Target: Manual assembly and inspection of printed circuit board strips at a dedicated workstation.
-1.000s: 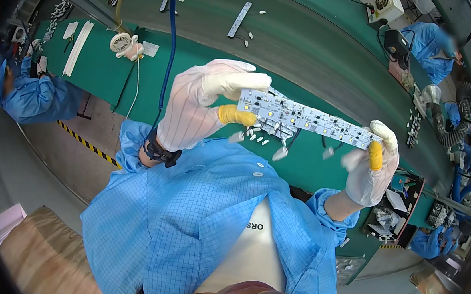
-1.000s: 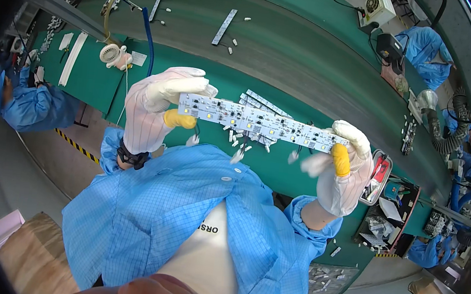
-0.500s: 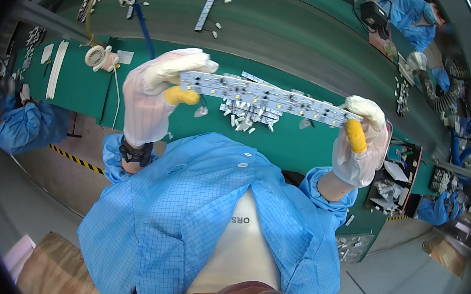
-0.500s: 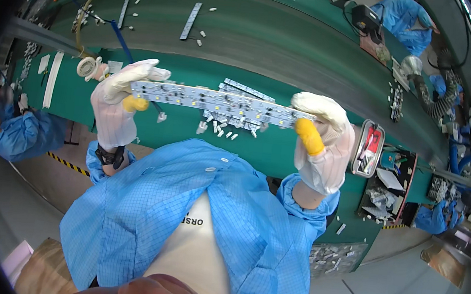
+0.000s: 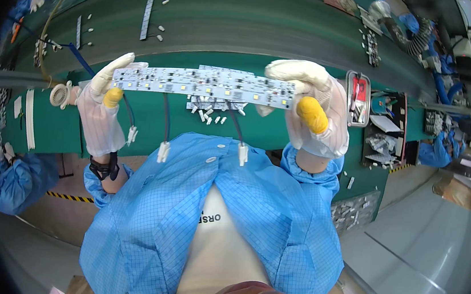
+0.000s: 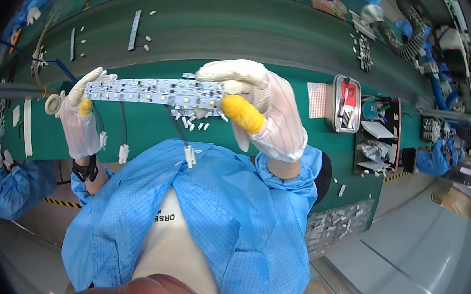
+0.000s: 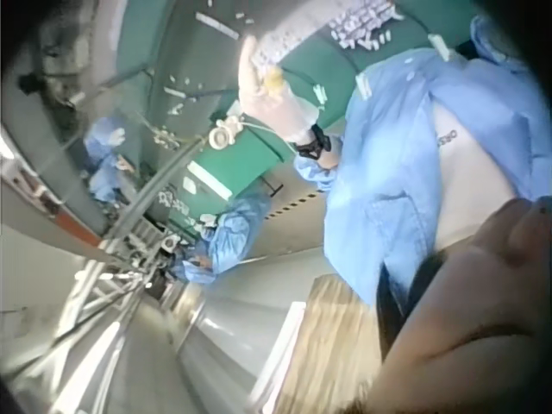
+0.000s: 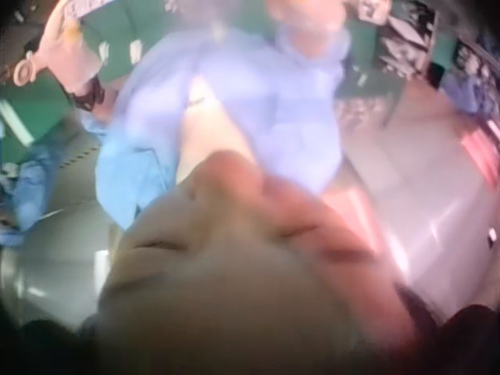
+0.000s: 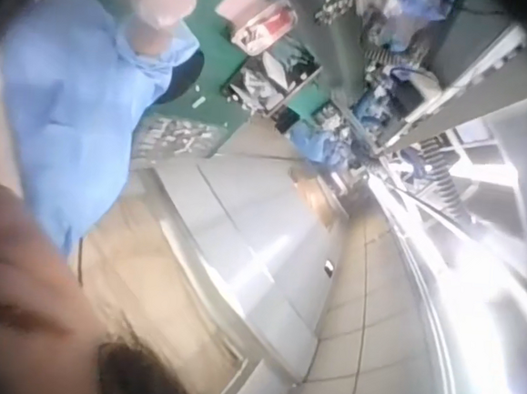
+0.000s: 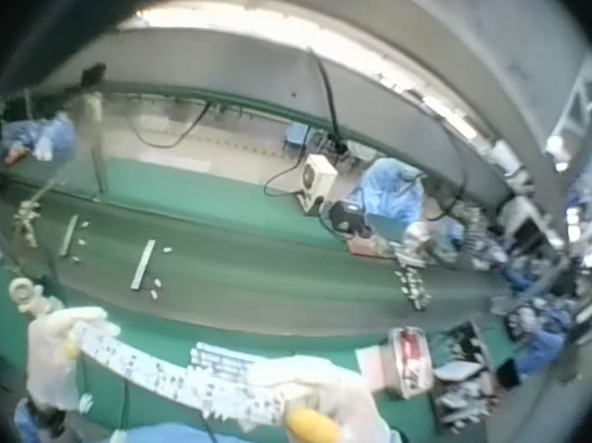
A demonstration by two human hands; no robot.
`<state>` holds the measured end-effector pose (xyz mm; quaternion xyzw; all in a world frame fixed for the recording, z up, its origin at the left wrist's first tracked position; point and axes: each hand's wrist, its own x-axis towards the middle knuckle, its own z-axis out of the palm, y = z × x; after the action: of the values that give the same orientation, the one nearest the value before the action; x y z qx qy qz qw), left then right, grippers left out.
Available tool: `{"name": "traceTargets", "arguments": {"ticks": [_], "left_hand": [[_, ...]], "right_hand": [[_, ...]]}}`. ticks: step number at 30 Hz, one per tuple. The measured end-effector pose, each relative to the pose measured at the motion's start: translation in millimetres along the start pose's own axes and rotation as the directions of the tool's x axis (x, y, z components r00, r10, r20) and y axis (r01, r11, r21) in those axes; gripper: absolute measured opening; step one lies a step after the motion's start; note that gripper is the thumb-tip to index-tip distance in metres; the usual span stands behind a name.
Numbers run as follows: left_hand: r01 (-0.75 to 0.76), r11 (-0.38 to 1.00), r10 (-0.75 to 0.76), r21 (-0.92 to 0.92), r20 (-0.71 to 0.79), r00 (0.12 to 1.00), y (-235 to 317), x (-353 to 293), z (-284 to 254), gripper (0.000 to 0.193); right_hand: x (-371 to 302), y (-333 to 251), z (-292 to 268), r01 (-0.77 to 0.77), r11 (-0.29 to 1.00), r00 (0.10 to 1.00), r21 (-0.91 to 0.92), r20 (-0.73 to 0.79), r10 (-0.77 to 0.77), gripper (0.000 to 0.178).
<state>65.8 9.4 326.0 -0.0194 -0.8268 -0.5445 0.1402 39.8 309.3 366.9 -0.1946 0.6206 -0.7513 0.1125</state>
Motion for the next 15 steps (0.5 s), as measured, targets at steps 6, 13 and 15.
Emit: {"name": "traceTargets", "arguments": {"ticks": [6,13,15], "left_hand": [[-0.007,0.989,0.004,-0.148,-0.021,1.000,-4,-1,5,0.059],[-0.111,0.954,0.088,-0.278,-0.094,0.992,-6,-5,5,0.055],[-0.118,0.945,0.096,-0.305,-0.086,0.992,-7,-5,7,0.054]], "right_hand": [[-2,6,-2,0.067,0.998,0.997,-0.001,-0.031,-0.067,0.049],[-4,13,-15,0.066,0.993,0.992,-0.102,-0.102,-0.077,0.040],[-4,16,-16,0.026,0.978,0.977,-0.207,-0.204,-0.069,0.042]]}}
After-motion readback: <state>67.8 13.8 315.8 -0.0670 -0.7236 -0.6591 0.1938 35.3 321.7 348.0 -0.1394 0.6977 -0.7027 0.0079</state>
